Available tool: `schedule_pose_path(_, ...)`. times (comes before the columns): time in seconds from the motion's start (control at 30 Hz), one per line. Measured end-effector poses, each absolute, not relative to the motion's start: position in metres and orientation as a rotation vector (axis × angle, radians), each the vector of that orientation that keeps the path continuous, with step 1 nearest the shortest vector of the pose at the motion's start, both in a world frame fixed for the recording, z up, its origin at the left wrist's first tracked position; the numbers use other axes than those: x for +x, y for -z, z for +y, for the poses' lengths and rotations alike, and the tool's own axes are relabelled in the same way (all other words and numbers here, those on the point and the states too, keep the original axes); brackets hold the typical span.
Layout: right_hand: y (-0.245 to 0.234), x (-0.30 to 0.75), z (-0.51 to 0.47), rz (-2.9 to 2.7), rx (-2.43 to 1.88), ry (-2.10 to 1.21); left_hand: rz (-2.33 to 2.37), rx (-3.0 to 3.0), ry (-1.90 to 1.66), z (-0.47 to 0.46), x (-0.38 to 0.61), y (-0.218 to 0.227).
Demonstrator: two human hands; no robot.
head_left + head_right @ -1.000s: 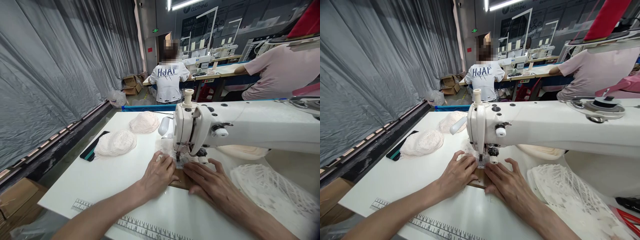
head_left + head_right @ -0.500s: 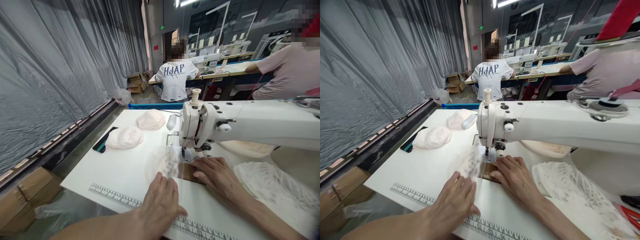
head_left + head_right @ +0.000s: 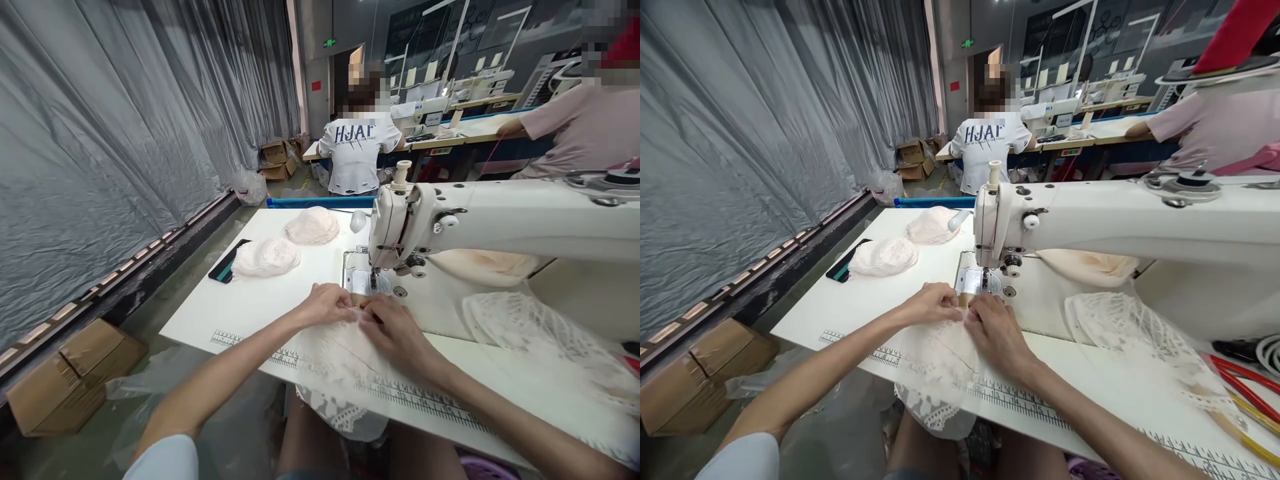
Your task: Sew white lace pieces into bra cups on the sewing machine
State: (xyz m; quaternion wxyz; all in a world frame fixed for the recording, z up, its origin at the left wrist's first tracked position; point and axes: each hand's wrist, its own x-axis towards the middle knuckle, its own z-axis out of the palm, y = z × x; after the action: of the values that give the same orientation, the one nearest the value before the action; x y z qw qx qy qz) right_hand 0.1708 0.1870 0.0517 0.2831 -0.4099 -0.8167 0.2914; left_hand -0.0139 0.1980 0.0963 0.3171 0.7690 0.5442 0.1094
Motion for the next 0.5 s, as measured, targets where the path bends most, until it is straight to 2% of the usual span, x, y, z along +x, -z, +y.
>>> schedule_pose_path(0.13, -0.060, 0.174, 0.178, -2.159, -1.038, -0.975, 1.335, 1.852, -0.450, 0.169, -0.023, -0.103)
schedule_pose_path(0.3, -0.088, 0.181, 0.138, -1.922, -0.836, -1.556, 1.099, 1.443, -0.599, 0.110, -0.034, -0.122)
schedule_pose_path(0.4, -0.099, 0.186, 0.111, -1.798, -0.770, -1.804, 1.049, 1.249, -0.597, 0.078, -0.034, -0.126)
schedule_pose_path(0.5, -0.098, 0.192, 0.090, -1.807, -0.759, -1.913, 0.989, 1.076, -0.487, 0.052, -0.029, -0.114)
